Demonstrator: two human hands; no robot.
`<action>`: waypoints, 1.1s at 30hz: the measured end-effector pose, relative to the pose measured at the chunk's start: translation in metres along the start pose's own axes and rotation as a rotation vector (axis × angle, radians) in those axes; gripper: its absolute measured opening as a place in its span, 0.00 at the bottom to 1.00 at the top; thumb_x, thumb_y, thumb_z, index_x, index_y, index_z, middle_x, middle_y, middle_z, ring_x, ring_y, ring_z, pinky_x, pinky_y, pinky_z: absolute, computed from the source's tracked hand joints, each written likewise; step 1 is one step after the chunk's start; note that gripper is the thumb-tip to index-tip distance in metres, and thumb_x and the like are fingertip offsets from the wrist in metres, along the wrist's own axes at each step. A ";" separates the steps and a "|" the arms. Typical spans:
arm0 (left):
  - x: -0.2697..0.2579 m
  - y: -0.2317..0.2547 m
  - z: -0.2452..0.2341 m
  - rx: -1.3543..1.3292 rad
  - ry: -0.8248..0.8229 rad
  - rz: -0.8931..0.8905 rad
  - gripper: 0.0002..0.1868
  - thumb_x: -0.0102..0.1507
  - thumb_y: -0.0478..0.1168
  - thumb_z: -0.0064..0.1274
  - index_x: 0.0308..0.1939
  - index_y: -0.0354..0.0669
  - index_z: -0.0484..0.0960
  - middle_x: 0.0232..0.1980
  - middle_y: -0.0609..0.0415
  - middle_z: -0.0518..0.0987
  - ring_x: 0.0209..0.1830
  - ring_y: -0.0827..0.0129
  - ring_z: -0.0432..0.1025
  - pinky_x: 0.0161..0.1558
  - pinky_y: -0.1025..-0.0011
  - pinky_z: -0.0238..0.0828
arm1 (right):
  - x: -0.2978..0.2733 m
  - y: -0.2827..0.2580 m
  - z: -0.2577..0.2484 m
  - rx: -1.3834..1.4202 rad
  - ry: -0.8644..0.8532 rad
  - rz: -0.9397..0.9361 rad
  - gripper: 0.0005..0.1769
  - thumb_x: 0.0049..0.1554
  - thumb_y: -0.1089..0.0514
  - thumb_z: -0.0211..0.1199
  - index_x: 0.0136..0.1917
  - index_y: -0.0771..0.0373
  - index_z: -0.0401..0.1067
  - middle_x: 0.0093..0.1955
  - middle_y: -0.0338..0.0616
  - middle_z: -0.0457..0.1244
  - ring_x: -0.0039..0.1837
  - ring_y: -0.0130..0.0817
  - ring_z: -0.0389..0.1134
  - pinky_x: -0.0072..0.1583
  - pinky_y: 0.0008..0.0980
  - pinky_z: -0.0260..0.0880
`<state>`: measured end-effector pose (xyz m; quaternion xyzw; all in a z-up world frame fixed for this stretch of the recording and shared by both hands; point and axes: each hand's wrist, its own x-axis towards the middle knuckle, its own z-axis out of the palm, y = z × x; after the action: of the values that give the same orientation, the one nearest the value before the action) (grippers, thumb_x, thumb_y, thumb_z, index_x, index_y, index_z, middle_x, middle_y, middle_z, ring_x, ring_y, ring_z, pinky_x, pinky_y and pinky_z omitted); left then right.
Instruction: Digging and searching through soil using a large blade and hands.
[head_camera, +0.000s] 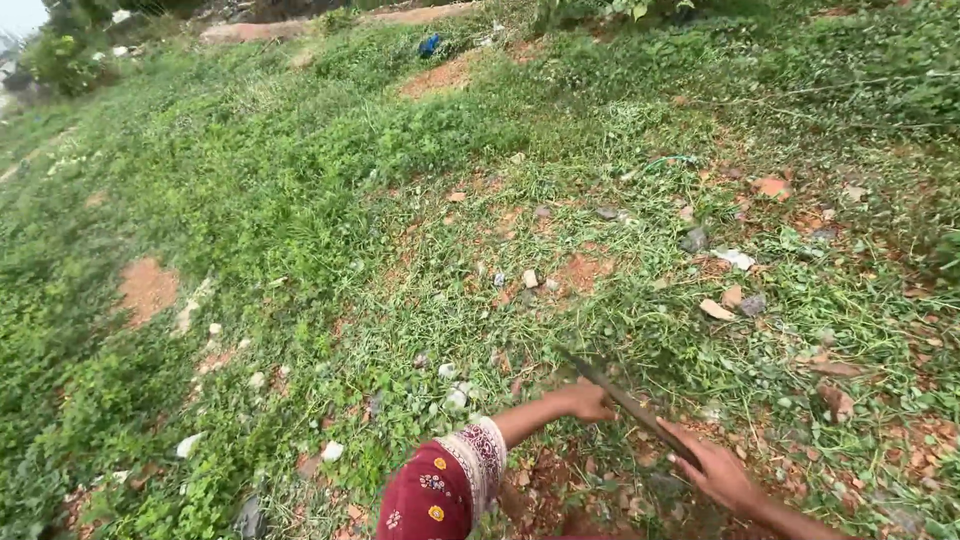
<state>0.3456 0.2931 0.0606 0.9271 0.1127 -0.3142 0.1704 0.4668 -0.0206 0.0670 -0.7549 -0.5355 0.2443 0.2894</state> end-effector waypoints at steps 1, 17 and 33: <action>0.010 0.004 0.016 -0.018 -0.003 0.019 0.33 0.66 0.67 0.42 0.50 0.43 0.86 0.45 0.41 0.89 0.46 0.54 0.83 0.50 0.52 0.76 | -0.002 -0.004 -0.011 -0.013 -0.013 0.019 0.44 0.58 0.42 0.57 0.82 0.27 0.43 0.51 0.39 0.73 0.31 0.33 0.72 0.37 0.37 0.79; -0.190 0.117 0.049 -0.794 -0.154 0.516 0.70 0.49 0.77 0.50 0.82 0.52 0.30 0.80 0.38 0.17 0.76 0.43 0.53 0.74 0.50 0.54 | -0.069 -0.139 -0.010 -0.032 -0.233 0.174 0.53 0.57 0.56 0.58 0.86 0.44 0.31 0.37 0.47 0.64 0.29 0.35 0.64 0.32 0.38 0.71; -0.239 0.075 0.226 -2.569 0.462 0.448 0.48 0.72 0.55 0.51 0.86 0.64 0.34 0.79 0.39 0.54 0.64 0.46 0.70 0.63 0.47 0.73 | 0.058 -0.243 0.163 0.439 -0.396 0.451 0.44 0.58 0.67 0.56 0.81 0.34 0.53 0.65 0.39 0.66 0.44 0.31 0.64 0.45 0.32 0.68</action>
<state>0.0605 0.1127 0.0587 0.1375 0.1999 0.2142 0.9462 0.2120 0.1264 0.1168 -0.7119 -0.3361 0.5524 0.2742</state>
